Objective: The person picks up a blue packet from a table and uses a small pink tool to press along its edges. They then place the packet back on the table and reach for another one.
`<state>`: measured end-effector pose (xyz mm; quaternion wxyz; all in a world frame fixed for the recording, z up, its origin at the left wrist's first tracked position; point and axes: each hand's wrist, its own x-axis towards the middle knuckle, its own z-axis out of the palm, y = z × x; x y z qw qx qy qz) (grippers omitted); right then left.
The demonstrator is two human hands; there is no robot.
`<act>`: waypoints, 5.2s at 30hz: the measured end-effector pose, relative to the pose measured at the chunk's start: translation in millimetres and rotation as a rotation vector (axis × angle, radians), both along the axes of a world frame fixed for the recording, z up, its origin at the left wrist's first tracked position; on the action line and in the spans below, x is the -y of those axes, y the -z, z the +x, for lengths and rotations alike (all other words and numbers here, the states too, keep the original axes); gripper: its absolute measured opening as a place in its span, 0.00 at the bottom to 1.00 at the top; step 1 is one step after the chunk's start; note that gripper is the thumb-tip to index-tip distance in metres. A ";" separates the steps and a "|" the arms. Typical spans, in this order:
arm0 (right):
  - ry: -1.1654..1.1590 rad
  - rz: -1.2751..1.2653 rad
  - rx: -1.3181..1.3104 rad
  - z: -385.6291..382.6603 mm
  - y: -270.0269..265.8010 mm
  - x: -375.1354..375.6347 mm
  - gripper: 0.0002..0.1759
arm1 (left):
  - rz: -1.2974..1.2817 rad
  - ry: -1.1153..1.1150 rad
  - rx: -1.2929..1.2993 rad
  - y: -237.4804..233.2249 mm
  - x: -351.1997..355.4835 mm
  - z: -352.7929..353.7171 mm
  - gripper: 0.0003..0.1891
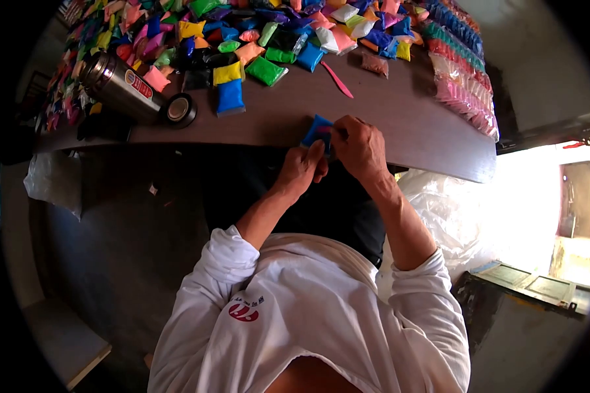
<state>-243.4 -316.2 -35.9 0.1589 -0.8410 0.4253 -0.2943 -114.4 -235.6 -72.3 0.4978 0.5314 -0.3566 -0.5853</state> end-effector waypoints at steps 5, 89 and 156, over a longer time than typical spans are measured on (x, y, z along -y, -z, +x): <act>0.135 0.011 0.008 -4.0 -7.0 6.8 0.05 | -0.061 -0.018 0.067 -0.4 1.1 -1.4 0.28; 0.019 0.247 0.175 -13.7 -15.8 -6.8 0.07 | 0.042 -0.078 -0.216 13.6 -3.6 -12.1 0.26; 0.013 0.301 0.074 13.9 -6.8 -4.0 0.12 | -0.192 -0.043 -0.005 28.4 -6.9 -7.0 0.29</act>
